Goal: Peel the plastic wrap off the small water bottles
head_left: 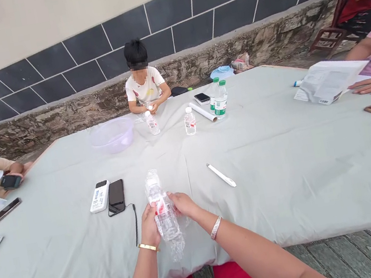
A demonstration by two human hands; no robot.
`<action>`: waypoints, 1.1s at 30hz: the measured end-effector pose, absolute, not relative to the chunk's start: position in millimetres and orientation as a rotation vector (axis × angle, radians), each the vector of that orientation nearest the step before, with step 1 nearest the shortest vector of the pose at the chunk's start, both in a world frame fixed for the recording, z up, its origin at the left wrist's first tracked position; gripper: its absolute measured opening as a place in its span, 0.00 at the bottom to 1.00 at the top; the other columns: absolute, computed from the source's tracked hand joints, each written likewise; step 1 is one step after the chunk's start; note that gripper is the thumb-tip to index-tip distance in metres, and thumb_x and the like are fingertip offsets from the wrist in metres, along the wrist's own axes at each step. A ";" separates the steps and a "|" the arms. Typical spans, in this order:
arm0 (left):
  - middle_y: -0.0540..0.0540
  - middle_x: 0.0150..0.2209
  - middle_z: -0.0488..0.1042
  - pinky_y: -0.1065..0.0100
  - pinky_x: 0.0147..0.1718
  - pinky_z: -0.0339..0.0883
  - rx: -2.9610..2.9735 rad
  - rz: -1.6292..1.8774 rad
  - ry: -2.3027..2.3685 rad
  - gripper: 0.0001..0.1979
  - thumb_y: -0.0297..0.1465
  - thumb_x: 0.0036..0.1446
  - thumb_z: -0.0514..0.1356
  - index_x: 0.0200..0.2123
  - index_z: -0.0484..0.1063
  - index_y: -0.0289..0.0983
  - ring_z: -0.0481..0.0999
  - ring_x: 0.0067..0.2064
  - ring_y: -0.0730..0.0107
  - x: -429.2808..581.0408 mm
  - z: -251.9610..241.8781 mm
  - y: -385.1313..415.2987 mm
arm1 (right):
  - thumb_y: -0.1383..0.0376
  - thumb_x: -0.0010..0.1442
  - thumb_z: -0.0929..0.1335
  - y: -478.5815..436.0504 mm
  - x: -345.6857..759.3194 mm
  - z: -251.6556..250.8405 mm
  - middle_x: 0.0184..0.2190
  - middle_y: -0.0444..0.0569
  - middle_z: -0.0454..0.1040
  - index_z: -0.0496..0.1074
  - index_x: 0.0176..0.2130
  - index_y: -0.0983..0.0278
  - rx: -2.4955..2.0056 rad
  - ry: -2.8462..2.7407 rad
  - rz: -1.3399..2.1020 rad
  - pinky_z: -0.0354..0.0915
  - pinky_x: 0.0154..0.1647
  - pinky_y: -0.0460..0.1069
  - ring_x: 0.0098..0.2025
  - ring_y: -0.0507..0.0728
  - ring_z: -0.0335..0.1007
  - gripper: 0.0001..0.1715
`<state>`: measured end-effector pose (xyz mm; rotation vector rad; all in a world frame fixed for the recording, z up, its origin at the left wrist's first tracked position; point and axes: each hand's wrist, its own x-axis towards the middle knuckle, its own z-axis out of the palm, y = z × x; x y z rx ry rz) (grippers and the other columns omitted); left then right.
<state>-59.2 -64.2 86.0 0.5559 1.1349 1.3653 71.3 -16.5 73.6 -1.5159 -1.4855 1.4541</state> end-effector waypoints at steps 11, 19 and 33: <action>0.48 0.33 0.73 0.68 0.30 0.68 0.577 1.299 1.003 0.30 0.44 0.40 0.68 0.45 0.66 0.38 0.74 0.29 0.71 -13.2 72.9 -31.1 | 0.58 0.59 0.57 2.3 135.5 67.9 0.24 0.45 0.68 0.63 0.32 0.63 -1.509 -1.079 0.938 0.59 0.35 0.47 0.29 0.53 0.63 0.13; 0.45 0.41 0.74 0.66 0.40 0.67 0.976 1.261 1.273 0.27 0.36 0.42 0.66 0.48 0.67 0.37 0.74 0.41 0.66 -3.5 79.1 -12.5 | 0.56 0.61 0.56 10.7 151.3 50.1 0.24 0.46 0.72 0.65 0.32 0.61 -1.718 -1.347 0.759 0.59 0.32 0.48 0.29 0.57 0.69 0.16; 0.38 0.44 0.71 0.59 0.46 0.66 1.406 0.740 2.154 0.34 0.40 0.54 0.54 0.62 0.55 0.30 0.74 0.41 0.60 -64.3 59.9 -48.2 | 0.74 0.63 0.57 1.5 130.4 37.4 0.51 0.55 0.68 0.57 0.61 0.55 -1.740 -2.385 0.173 0.62 0.46 0.52 0.48 0.59 0.68 0.30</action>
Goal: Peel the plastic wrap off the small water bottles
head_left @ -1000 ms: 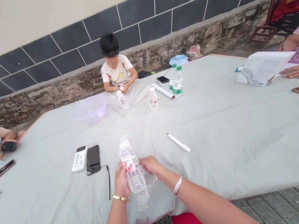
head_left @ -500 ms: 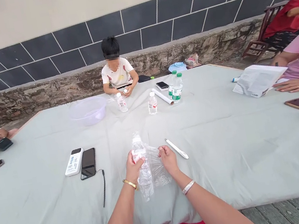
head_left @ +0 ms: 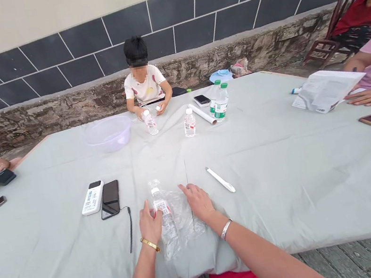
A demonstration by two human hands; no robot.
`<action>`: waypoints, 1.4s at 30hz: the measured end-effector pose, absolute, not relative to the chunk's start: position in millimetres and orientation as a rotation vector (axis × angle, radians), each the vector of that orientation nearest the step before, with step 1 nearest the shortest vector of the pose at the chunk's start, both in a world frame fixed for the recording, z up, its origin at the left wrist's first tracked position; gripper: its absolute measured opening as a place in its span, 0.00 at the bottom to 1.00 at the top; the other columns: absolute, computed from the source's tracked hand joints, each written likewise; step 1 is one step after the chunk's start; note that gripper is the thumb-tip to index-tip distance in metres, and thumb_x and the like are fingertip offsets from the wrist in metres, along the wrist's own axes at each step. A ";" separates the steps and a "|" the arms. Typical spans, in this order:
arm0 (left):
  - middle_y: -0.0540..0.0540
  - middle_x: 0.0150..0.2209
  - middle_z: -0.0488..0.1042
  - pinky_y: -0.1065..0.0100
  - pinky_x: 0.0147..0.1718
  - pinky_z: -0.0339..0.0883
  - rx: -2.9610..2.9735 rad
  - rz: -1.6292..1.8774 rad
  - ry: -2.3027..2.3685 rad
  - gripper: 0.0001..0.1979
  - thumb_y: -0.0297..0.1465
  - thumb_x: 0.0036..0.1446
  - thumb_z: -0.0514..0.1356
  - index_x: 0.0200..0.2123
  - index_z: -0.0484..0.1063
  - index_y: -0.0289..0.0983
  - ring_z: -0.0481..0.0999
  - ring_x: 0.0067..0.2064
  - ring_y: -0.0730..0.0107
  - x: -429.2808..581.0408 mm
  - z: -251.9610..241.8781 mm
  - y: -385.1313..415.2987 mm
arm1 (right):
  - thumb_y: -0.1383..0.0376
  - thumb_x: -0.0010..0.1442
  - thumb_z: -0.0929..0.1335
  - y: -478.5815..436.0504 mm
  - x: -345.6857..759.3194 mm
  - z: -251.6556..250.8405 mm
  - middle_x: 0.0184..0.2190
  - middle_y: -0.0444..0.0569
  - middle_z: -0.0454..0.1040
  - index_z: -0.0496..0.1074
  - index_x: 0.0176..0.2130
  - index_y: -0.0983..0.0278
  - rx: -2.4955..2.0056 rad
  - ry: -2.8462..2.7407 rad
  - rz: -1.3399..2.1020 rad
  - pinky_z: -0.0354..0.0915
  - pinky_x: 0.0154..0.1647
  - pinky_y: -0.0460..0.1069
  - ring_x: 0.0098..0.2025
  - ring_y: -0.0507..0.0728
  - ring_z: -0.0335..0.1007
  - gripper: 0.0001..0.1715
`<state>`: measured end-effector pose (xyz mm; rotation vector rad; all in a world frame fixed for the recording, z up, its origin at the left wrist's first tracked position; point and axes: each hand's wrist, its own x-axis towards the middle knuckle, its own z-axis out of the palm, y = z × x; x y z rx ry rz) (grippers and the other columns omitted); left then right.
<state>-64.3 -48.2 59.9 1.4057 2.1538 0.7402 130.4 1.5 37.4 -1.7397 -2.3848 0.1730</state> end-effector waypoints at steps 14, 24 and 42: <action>0.39 0.58 0.62 0.51 0.56 0.56 1.817 0.583 2.041 0.08 0.35 0.45 0.61 0.30 0.68 0.39 0.53 0.64 0.50 -70.2 71.3 -59.8 | 0.73 0.61 0.60 1.6 137.4 31.6 0.59 0.52 0.63 0.68 0.55 0.53 -1.406 -2.641 0.107 0.53 0.60 0.58 0.60 0.59 0.57 0.26; 0.36 0.52 0.67 0.60 0.43 0.64 1.524 0.533 2.327 0.31 0.45 0.45 0.60 0.51 0.60 0.37 0.71 0.50 0.53 -114.9 81.5 -73.5 | 0.77 0.60 0.57 5.3 142.7 40.6 0.61 0.53 0.60 0.67 0.56 0.54 -1.591 -2.596 0.188 0.50 0.61 0.60 0.62 0.61 0.53 0.31; 0.43 0.37 0.76 0.61 0.39 0.68 1.054 1.068 2.137 0.25 0.40 0.55 0.51 0.54 0.63 0.36 0.77 0.37 0.62 -134.2 40.9 -77.9 | 0.40 0.50 0.64 -42.0 1.9 87.7 0.43 0.56 0.75 0.46 0.65 0.65 -1.580 -2.189 1.208 0.65 0.38 0.53 0.44 0.65 0.72 0.55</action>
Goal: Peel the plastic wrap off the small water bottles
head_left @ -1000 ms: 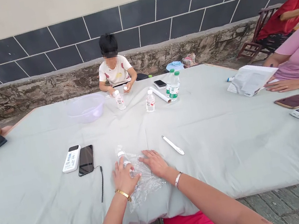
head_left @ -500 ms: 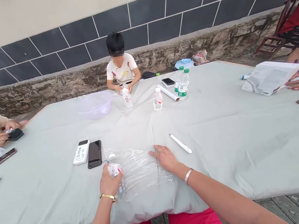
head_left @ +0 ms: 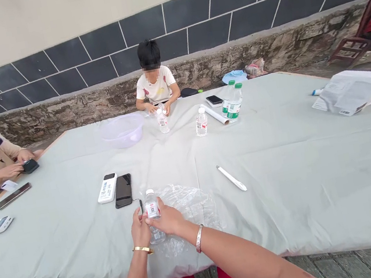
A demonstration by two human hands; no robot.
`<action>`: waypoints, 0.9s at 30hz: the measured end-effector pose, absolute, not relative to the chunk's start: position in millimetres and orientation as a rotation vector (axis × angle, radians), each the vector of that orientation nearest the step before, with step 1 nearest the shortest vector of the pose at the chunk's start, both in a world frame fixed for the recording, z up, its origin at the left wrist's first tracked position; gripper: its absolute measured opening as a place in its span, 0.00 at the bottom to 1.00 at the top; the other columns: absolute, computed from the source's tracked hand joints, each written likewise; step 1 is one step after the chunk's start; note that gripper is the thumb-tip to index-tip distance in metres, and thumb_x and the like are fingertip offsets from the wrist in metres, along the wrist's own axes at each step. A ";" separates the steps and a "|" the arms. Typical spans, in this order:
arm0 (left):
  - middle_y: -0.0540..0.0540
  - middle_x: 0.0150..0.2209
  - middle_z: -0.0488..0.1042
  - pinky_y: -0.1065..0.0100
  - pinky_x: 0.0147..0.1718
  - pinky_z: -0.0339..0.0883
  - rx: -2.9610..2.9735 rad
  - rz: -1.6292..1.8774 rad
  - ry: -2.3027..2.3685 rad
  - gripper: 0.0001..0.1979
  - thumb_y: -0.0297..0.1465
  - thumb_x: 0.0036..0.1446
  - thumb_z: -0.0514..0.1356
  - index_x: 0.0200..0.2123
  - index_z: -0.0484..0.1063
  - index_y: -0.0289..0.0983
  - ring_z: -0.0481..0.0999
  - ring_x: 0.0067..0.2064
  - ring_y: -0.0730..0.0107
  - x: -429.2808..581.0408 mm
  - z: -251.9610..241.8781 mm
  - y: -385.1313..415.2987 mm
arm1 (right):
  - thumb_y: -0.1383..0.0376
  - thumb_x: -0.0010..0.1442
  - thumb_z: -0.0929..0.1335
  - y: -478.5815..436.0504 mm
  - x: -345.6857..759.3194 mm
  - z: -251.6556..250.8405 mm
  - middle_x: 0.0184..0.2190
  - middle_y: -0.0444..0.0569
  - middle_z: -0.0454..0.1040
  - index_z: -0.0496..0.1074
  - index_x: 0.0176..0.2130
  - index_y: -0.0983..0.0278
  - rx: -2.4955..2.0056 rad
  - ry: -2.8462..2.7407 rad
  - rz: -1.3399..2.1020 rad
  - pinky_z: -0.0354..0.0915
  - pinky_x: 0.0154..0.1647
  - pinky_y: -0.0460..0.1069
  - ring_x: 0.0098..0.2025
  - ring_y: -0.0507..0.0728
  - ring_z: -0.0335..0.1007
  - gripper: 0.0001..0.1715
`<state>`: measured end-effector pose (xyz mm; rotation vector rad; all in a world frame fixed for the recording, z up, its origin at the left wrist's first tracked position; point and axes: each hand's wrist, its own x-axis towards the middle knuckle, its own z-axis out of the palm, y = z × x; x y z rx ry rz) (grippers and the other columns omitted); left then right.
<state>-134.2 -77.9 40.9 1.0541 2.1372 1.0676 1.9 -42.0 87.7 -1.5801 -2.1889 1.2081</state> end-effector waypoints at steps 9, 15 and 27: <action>0.52 0.19 0.68 0.69 0.26 0.60 1.205 0.933 2.122 0.12 0.39 0.54 0.50 0.24 0.64 0.41 0.69 0.24 0.67 -126.9 46.1 -72.4 | 0.49 0.54 0.66 -29.8 30.7 83.0 0.45 0.54 0.74 0.49 0.65 0.64 -1.529 -2.201 1.221 0.63 0.42 0.52 0.46 0.62 0.70 0.47; 0.52 0.18 0.67 0.69 0.24 0.59 1.114 1.002 2.111 0.11 0.34 0.55 0.49 0.21 0.59 0.42 0.68 0.22 0.69 -122.3 43.5 -70.9 | 0.51 0.59 0.62 -28.8 49.8 74.4 0.43 0.52 0.74 0.50 0.64 0.64 -1.461 -2.149 1.282 0.63 0.43 0.50 0.43 0.57 0.71 0.40; 0.56 0.18 0.64 0.71 0.19 0.63 0.863 1.427 1.823 0.12 0.43 0.54 0.51 0.27 0.60 0.40 0.66 0.19 0.74 -116.2 49.0 -73.2 | 0.55 0.46 0.71 -15.9 44.6 90.3 0.49 0.56 0.72 0.43 0.66 0.63 -1.678 -2.038 1.331 0.65 0.42 0.53 0.48 0.64 0.70 0.57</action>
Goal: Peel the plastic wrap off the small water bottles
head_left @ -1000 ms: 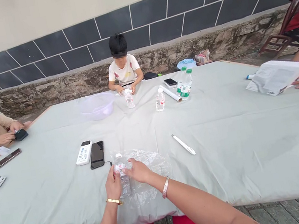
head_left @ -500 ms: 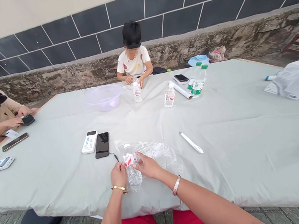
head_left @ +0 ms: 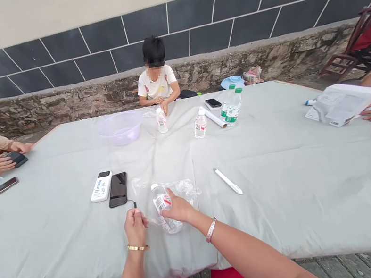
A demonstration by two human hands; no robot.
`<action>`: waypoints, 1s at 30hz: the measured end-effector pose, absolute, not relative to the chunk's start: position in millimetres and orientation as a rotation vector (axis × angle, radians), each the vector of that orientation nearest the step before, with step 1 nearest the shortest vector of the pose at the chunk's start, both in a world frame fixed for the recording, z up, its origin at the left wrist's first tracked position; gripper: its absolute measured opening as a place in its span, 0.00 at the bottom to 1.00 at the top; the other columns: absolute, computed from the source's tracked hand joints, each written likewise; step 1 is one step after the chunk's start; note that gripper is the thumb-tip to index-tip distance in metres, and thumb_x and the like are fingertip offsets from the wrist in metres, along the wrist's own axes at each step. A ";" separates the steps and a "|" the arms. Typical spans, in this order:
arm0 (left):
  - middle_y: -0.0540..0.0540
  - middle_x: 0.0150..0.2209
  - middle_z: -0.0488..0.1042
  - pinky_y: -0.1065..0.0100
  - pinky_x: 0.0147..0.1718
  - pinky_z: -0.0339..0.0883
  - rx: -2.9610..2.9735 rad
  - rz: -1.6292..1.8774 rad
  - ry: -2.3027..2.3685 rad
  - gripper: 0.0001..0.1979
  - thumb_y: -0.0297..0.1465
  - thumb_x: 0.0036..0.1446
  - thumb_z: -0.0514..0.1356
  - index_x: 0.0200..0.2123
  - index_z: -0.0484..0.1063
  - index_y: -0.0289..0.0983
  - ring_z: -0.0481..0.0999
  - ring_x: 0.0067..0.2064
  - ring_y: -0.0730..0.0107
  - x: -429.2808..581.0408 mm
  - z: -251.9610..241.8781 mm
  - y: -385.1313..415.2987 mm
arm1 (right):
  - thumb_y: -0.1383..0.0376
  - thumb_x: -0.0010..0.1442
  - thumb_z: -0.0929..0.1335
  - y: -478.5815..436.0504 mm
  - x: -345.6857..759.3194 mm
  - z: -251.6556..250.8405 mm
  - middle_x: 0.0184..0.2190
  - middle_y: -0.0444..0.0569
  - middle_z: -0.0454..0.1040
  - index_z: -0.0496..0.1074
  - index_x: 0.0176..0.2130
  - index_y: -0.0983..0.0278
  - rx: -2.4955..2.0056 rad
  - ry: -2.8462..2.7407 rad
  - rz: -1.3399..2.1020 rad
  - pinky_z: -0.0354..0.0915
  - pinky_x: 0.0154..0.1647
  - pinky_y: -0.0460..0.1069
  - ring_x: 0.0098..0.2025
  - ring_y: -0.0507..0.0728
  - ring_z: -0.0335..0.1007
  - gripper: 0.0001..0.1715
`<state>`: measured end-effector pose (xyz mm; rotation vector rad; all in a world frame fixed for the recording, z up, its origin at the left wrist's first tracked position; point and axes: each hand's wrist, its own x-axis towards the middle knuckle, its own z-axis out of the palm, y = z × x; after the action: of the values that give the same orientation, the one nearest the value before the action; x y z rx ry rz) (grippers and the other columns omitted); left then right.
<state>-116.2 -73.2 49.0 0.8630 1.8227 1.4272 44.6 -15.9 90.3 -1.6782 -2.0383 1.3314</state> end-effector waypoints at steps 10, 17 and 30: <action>0.52 0.22 0.73 0.70 0.21 0.69 0.437 1.645 1.672 0.15 0.38 0.44 0.61 0.33 0.61 0.39 0.73 0.22 0.72 -134.1 51.2 -66.2 | 0.60 0.44 0.71 8.7 135.1 77.4 0.48 0.52 0.72 0.61 0.51 0.59 -1.311 -1.127 1.773 0.69 0.38 0.53 0.43 0.59 0.73 0.35; 0.55 0.21 0.67 0.71 0.20 0.66 0.864 1.339 1.734 0.21 0.38 0.44 0.57 0.43 0.70 0.36 0.68 0.20 0.74 -128.8 59.1 -57.4 | 0.62 0.36 0.73 68.3 160.1 60.8 0.48 0.52 0.70 0.60 0.48 0.62 -1.197 -1.064 1.040 0.65 0.48 0.55 0.47 0.58 0.69 0.39; 0.44 0.29 0.72 0.65 0.30 0.62 1.584 0.393 2.385 0.15 0.43 0.52 0.53 0.21 0.61 0.40 0.72 0.32 0.60 -116.1 66.1 -45.7 | 0.62 0.46 0.70 110.7 170.5 62.1 0.54 0.58 0.66 0.53 0.58 0.64 -1.612 -1.338 0.633 0.59 0.54 0.59 0.54 0.62 0.64 0.42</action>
<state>-116.1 -45.7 66.1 1.5840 2.3846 0.3933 170.5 110.7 62.1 -1.6125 -1.3379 0.6329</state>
